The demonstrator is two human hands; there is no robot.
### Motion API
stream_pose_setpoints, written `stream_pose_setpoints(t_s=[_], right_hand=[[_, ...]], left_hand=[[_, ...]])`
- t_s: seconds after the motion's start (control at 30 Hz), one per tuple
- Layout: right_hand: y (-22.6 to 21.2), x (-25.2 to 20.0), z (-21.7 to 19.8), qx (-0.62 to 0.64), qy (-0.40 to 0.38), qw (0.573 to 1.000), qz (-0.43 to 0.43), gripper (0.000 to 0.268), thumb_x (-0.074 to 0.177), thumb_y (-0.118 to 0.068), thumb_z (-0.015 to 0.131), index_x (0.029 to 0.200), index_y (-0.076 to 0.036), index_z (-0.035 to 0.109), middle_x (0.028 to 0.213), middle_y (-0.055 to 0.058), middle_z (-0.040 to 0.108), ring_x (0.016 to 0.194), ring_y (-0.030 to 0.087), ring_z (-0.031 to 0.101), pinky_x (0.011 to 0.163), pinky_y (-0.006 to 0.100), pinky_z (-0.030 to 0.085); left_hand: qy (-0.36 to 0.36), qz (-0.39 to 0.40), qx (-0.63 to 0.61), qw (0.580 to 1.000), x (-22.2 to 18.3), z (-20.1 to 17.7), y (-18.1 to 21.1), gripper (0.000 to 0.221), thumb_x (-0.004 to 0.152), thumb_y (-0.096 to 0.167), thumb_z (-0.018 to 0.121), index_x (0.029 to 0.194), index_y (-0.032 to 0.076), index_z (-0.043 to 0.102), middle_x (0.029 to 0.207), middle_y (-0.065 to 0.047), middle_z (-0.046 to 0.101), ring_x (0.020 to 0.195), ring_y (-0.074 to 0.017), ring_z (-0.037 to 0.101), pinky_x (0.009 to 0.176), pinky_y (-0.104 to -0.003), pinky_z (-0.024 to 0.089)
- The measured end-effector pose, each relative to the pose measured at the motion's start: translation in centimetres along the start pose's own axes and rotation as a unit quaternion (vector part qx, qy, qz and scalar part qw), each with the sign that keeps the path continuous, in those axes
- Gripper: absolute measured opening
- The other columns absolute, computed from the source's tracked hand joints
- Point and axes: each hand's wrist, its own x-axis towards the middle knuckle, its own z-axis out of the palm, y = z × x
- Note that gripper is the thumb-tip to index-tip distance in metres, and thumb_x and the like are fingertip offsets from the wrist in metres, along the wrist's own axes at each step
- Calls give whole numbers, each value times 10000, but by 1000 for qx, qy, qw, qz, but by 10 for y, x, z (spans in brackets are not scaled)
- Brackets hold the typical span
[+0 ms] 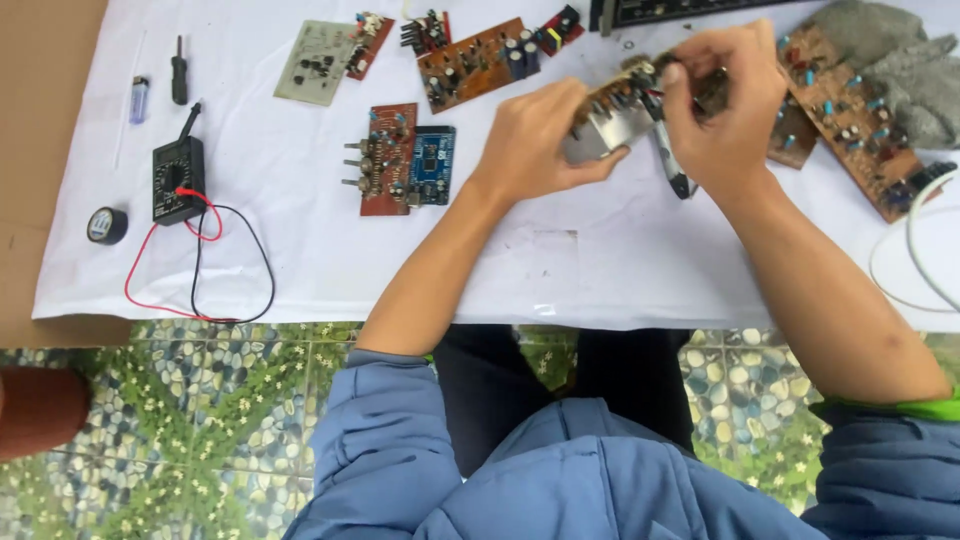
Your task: Inspecting a circuit board by checking wire connections and cleaning components with a brush.
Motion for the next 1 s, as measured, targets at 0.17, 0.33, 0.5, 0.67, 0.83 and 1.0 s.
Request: stream_pose_setpoints(t_s=[0.17,0.33,0.5,0.67,0.83,1.0], right_hand=[[-1,-3,-1,-32,-2,999,1,29,1082,94,619,1060,75,618,928,181,572,926,331,494,821,443,406],[1,-5,-1,-91,-11,996,0,112,994,150,609,1074,71,619,906,158,577,926,324,471,860,436,378],[-7,2,-4,-99,-21,995,-3,36,1067,100,584,1098,85,589,950,209,554,910,360,512,844,475,391],[-3,-1,1,84,-7,992,91,87,1161,-26,523,1173,46,476,1007,171,488,855,256,533,834,385,472],[10,-11,-4,200,-14,967,156,136,1193,-29,511,1224,-52,380,901,128,503,863,242,578,880,375,529],[15,-7,-10,273,-46,929,245,202,1161,-107,606,1272,-61,443,892,31,532,856,148,629,806,247,540]], left_hand=[[-15,-34,-5,999,2,2,3,423,927,492,728,975,113,548,814,4,597,676,-155,594,538,-310,469],[-19,-58,33,998,3,5,12,490,924,504,712,895,91,450,766,1,499,611,-154,494,468,-337,354],[-17,-61,56,996,-2,12,8,521,957,591,662,990,90,523,825,1,573,661,-164,586,490,-341,422],[-28,-51,59,997,2,7,9,516,957,555,719,958,81,516,792,-8,550,641,-143,548,485,-309,419],[-37,-36,68,996,0,6,13,522,961,557,726,995,69,543,907,-37,619,719,-175,622,520,-317,460],[-28,-46,30,998,4,-2,12,495,967,523,722,919,83,499,785,-10,523,650,-155,529,502,-320,396]])
